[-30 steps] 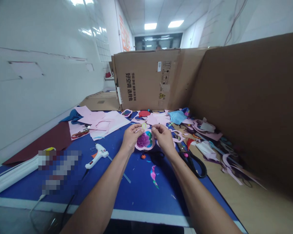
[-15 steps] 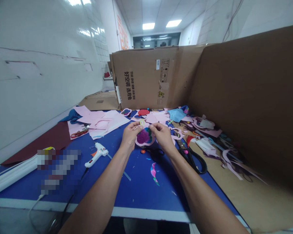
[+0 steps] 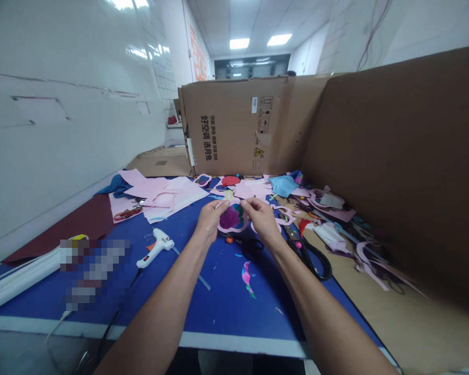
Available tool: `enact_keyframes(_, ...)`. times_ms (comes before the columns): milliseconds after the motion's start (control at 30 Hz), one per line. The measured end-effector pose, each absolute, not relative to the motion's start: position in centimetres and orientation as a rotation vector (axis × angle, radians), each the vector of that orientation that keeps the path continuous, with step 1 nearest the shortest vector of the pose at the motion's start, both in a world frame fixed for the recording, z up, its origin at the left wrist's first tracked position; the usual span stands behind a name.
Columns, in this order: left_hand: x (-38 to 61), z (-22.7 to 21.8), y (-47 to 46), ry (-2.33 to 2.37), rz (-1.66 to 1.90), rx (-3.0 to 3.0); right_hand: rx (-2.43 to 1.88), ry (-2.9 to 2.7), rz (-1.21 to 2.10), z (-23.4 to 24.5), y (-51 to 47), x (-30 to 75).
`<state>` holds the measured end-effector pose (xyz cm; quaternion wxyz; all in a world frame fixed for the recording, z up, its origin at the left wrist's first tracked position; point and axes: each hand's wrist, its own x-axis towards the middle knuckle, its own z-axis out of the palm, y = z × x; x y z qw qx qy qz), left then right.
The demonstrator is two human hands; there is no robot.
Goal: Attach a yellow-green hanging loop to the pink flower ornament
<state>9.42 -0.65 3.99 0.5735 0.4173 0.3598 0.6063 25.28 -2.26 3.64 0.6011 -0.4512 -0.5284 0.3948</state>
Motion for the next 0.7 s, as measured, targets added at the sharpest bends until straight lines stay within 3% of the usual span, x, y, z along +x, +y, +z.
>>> enact_keyframes(700,9.91,3.25,-1.09,0.890,1.422,1.037,-1.102,-1.209,0.893,3.13,-3.03,24.71)
